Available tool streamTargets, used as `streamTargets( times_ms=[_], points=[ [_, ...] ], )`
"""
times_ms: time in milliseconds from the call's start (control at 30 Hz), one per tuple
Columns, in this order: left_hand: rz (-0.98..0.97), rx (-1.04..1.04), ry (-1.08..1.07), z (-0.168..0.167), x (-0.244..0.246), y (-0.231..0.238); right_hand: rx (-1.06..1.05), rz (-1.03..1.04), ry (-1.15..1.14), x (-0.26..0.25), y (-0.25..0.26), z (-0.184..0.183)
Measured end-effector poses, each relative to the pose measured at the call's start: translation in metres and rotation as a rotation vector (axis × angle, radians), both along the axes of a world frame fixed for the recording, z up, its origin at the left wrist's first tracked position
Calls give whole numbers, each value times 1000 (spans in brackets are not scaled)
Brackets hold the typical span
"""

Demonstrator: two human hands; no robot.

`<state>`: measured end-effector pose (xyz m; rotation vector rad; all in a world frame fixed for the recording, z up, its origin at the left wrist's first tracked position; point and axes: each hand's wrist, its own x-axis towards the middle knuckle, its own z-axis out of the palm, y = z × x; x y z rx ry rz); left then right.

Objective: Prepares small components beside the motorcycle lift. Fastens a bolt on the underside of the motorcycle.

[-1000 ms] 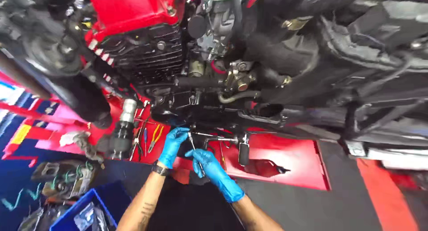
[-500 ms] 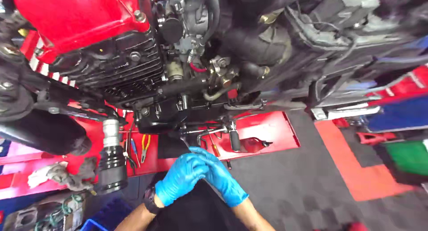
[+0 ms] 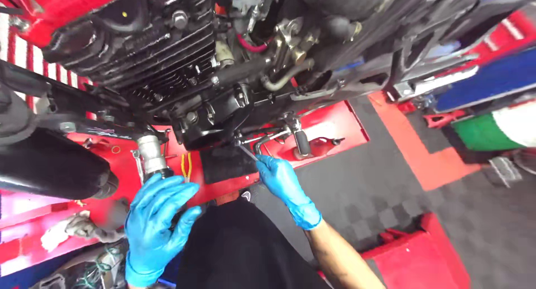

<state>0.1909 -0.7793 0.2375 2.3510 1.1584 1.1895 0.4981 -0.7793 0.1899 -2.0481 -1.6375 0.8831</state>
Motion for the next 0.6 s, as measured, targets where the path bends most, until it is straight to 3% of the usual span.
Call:
streamTargets(
  times_ms=[467, 600],
  points=[
    [-62, 18, -162, -9, 1, 5, -366, 40, -90, 0, 81, 78],
    [-56, 19, -155, -8, 1, 5, -319, 26, -122, -2, 78, 69]
  ],
)
